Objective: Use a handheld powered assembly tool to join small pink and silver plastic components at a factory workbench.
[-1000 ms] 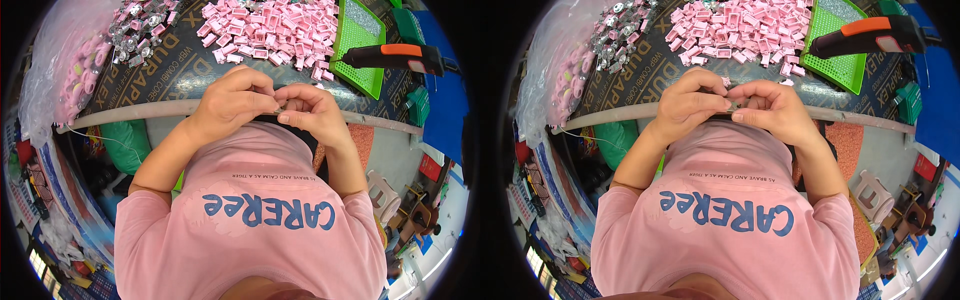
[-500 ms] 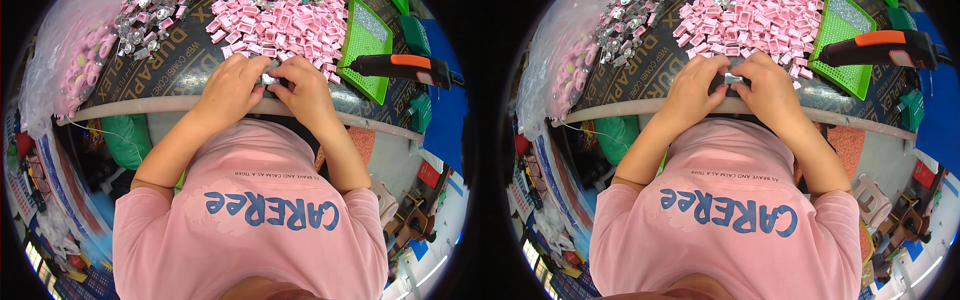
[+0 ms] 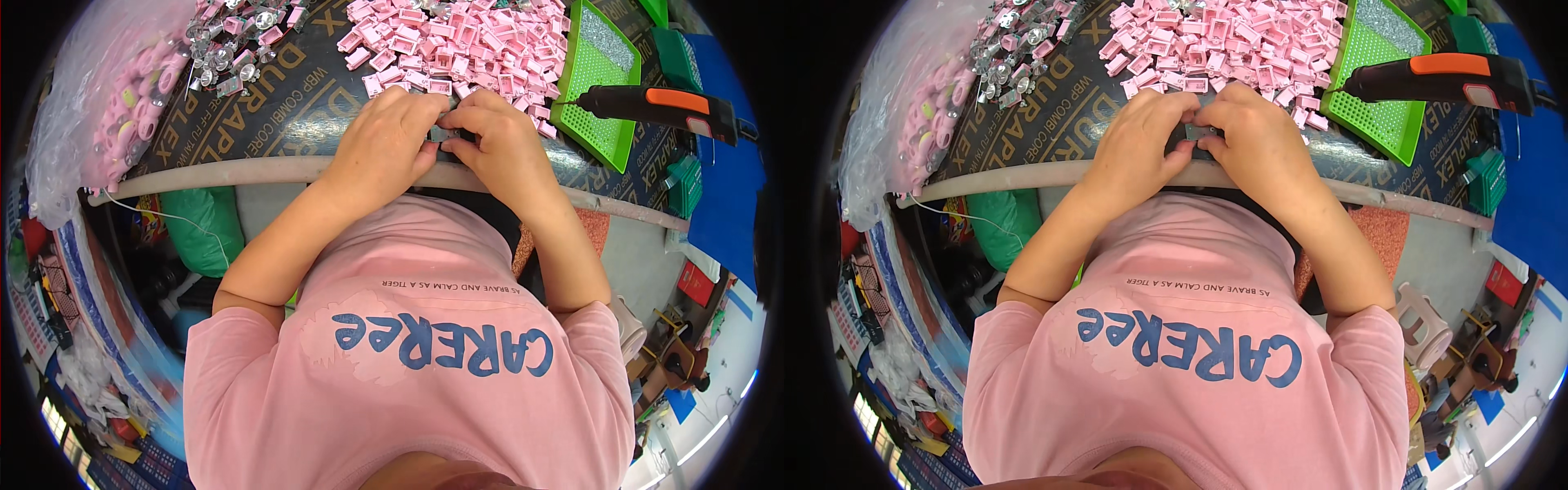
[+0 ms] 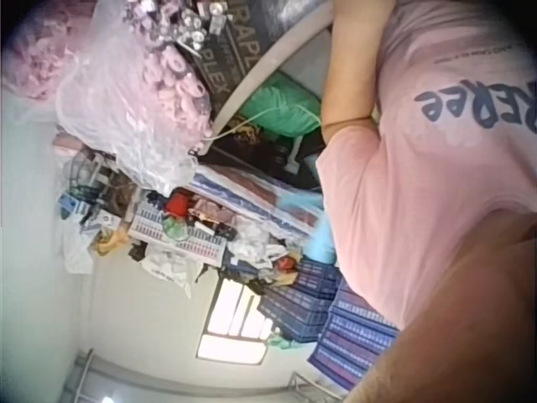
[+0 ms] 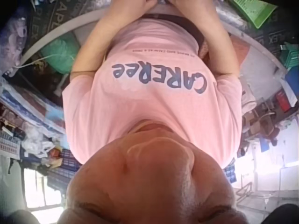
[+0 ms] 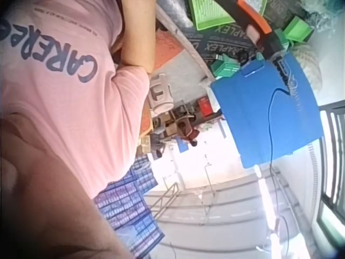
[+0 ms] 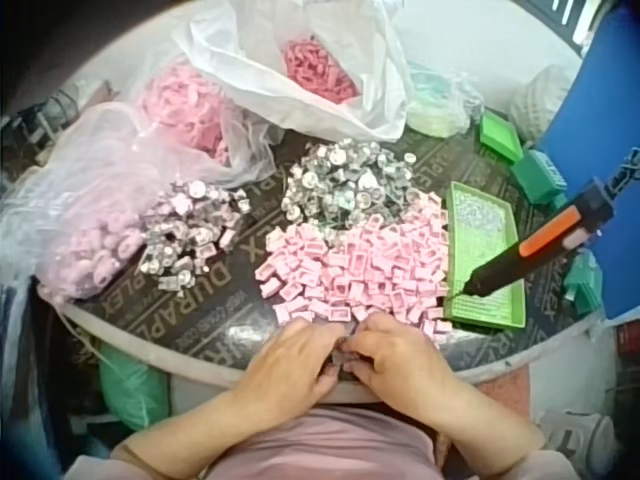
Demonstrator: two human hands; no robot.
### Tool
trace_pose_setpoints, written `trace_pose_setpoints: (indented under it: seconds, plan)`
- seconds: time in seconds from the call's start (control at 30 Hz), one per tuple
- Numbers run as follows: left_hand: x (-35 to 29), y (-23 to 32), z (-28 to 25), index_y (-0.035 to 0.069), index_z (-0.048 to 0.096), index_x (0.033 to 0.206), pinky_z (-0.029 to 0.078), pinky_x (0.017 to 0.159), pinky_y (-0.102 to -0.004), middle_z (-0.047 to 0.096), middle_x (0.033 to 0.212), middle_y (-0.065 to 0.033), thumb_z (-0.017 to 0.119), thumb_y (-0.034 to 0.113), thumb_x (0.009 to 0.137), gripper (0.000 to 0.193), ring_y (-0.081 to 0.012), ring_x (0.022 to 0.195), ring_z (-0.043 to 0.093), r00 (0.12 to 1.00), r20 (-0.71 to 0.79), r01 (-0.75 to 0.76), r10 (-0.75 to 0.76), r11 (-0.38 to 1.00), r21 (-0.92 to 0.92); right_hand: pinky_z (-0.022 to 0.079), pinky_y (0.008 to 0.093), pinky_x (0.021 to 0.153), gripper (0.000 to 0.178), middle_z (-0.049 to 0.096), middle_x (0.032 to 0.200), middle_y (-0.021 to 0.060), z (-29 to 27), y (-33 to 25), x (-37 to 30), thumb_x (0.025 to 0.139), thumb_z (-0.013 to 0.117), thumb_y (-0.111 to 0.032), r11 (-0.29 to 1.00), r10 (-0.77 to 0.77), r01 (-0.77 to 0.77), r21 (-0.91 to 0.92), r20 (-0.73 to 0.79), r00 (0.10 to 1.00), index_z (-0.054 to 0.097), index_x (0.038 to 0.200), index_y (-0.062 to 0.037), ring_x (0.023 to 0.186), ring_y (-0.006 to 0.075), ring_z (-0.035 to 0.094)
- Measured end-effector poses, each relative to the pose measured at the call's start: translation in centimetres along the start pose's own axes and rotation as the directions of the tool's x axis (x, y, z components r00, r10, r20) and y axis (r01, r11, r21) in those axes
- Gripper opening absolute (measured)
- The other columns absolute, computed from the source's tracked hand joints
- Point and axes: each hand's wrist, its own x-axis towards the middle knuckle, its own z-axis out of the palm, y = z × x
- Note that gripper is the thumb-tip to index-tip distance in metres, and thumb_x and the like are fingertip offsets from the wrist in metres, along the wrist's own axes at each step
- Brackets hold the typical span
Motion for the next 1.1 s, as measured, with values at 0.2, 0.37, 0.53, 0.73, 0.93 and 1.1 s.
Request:
trace_pose_setpoints:
  seconds: [0.2, 0.37, 0.53, 0.73, 0.93, 1.1]
  plan:
    - [-0.1, -0.2, 0.1, 0.006, 0.061, 0.128, 0.054, 0.092, -0.0462, 0.071, 0.111, -0.0124, 0.079, 0.002, 0.08, 0.052, -0.035, 0.105, 0.065, 1.0, 0.009, 0.005, -0.004, 1.0, -0.019, 0.058, 0.0462, 0.08, 0.023, 0.069, 0.099, 0.0114, -0.1, -0.2, 0.1, 0.082, 0.082, -0.007, 0.998, 0.015, -0.014, -0.066, 0.007, 1.0, 0.081, 0.104, -0.0091, 0.09, 0.0352, 0.072]
    - [-0.1, -0.1, 0.0, 0.006, 0.061, 0.126, 0.053, 0.091, -0.0459, 0.071, 0.111, -0.0121, 0.079, 0.003, 0.08, 0.05, -0.0349, 0.105, 0.065, 1.0, 0.011, 0.016, -0.016, 0.999, -0.036, 0.059, 0.0465, 0.078, 0.018, 0.068, 0.096, 0.0108, -0.1, -0.2, 0.3, 0.083, 0.081, -0.008, 0.994, -0.016, 0.017, -0.104, 0.011, 1.0, 0.08, 0.101, -0.0085, 0.088, 0.0349, 0.072]
    - [-0.2, -0.4, -0.2, 0.007, 0.067, 0.111, 0.054, 0.09, -0.0449, 0.069, 0.111, -0.0114, 0.08, 0.003, 0.078, 0.036, -0.0348, 0.102, 0.064, 0.991, -0.049, -0.126, 0.125, 0.991, -0.033, 0.06, 0.0464, 0.076, 0.015, 0.067, 0.095, 0.0102, 0.0, -0.5, 0.1, 0.083, 0.081, -0.009, 0.977, -0.022, 0.028, -0.21, 0.033, 0.999, 0.079, 0.098, -0.0072, 0.087, 0.0344, 0.073]
    - [0.1, -0.1, 0.0, 0.003, 0.073, 0.096, 0.055, 0.083, -0.0409, 0.071, 0.117, -0.0099, 0.085, 0.003, 0.077, 0.022, -0.0304, 0.098, 0.066, 0.973, -0.073, -0.215, 0.217, 0.976, 0.041, 0.059, 0.0409, 0.08, 0.027, 0.072, 0.102, 0.0089, -0.3, -0.2, -0.7, 0.078, 0.085, -0.001, 0.974, -0.089, 0.076, -0.211, -0.053, 0.995, 0.08, 0.104, -0.0056, 0.092, 0.031, 0.073]
    - [0.7, -0.1, 0.2, 0.003, 0.072, 0.097, 0.056, 0.082, -0.0415, 0.073, 0.106, -0.0087, 0.084, 0.0, 0.076, 0.024, -0.0301, 0.094, 0.067, 0.97, -0.03, -0.239, 0.24, 0.971, 0.024, 0.055, 0.0338, 0.094, 0.073, 0.066, 0.12, 0.0146, -10.5, 0.0, -4.0, 0.071, 0.096, 0.01, 0.944, -0.313, 0.229, -0.236, -0.86, 0.404, 0.057, 0.133, 0.006, 0.108, 0.0247, 0.065]
    - [2.0, 0.6, 2.2, 0.005, 0.071, 0.097, 0.056, 0.085, -0.0417, 0.072, 0.106, -0.0083, 0.079, 0.003, 0.079, 0.019, -0.0296, 0.097, 0.066, 0.956, 0.009, -0.292, 0.292, 0.956, 0.004, 0.054, 0.05, 0.097, 0.041, 0.069, 0.112, 0.0143, -11.0, 5.5, 0.5, 0.104, 0.073, -0.032, 0.78, 0.053, 0.34, 0.525, -0.597, 0.801, 0.062, 0.128, 0.0001, 0.102, 0.0296, 0.069]
